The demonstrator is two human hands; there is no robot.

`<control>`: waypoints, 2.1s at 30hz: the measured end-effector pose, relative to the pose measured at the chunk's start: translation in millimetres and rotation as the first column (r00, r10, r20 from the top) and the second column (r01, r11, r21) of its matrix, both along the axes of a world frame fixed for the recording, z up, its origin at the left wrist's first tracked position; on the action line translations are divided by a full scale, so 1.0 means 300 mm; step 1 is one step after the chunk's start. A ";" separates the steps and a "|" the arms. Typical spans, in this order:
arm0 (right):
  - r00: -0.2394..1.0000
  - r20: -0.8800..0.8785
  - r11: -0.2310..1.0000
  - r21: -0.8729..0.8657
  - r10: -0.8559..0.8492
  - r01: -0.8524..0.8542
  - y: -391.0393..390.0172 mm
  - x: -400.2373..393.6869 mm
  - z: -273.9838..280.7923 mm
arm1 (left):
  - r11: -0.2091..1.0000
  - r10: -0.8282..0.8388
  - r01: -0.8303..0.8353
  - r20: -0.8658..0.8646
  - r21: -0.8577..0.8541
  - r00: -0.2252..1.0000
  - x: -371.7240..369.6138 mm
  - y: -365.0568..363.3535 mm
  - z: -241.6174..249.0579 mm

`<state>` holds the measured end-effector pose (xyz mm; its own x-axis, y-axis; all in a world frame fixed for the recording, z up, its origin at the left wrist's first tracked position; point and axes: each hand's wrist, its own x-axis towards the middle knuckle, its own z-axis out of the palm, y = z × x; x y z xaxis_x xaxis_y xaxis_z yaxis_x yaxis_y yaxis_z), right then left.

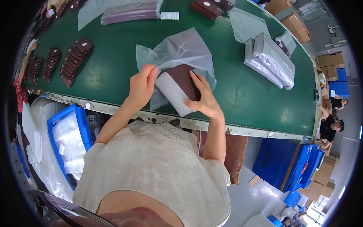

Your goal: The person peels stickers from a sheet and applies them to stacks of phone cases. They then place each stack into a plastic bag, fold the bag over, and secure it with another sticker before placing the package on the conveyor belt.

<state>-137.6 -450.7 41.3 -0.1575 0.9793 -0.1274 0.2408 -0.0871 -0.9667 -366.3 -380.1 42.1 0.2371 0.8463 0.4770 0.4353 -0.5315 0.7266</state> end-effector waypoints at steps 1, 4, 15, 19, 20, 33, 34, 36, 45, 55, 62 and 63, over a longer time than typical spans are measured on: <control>0.972 0.229 0.997 0.067 -0.046 0.031 0.015 -0.025 -0.012 | 0.994 -0.005 0.010 -0.046 0.108 0.999 -0.015 0.002 0.007; 0.762 0.622 0.972 0.231 -0.177 0.038 0.076 -0.126 -0.039 | 0.989 -0.048 0.056 -0.061 0.137 0.997 -0.029 -0.020 -0.005; 0.565 0.735 0.884 0.466 -0.374 -0.021 0.431 -0.532 -0.105 | 0.901 -0.072 0.200 0.323 -0.385 0.944 -0.246 -0.047 0.042; 0.695 0.638 0.849 0.522 -0.331 -0.075 0.429 -0.774 -0.092 | 0.925 -0.050 0.094 0.128 -0.367 0.990 -0.451 -0.074 0.092; 0.711 0.628 0.843 0.530 -0.316 -0.093 0.450 -0.820 -0.109 | 0.901 0.003 0.020 0.053 -0.432 0.999 -0.505 -0.064 0.038; 0.705 0.599 0.605 0.737 -0.380 -0.300 0.444 -0.872 -0.264 | 0.833 0.548 -0.476 0.528 -0.281 0.649 -0.461 0.244 -0.440; 0.740 0.605 0.667 0.684 -0.293 -0.295 0.408 -0.837 -0.253 | 0.820 0.568 -0.517 0.470 -0.246 0.676 -0.445 0.240 -0.440; 0.830 0.491 0.673 0.710 -0.264 -0.206 0.361 -0.795 -0.259 | 0.785 0.612 -0.581 0.413 -0.213 0.675 -0.425 0.307 -0.480; 0.835 0.524 0.794 0.573 -0.166 -0.202 0.217 -0.567 -0.275 | 0.825 0.523 -0.563 -0.302 -0.056 0.797 -0.775 0.510 -0.201; 0.882 0.391 0.850 0.526 -0.262 0.019 0.161 -0.464 -0.278 | 0.326 0.747 -0.930 -0.649 0.171 0.142 -0.954 0.675 -0.259; 0.885 0.364 0.837 0.545 -0.290 0.050 0.181 -0.458 -0.274 | 0.367 0.779 -0.923 -0.503 -0.118 0.374 -0.886 0.842 -0.153; 0.888 0.353 0.835 0.547 -0.296 0.061 0.184 -0.455 -0.273 | 0.382 0.775 -0.917 -0.501 -0.115 0.386 -0.885 0.866 -0.139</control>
<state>-274.1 -395.4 -40.7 -0.0219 0.9232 0.3838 0.6497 0.3050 -0.6964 -631.7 -120.4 0.5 -0.6356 0.7475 0.1928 0.7297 0.5002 0.4662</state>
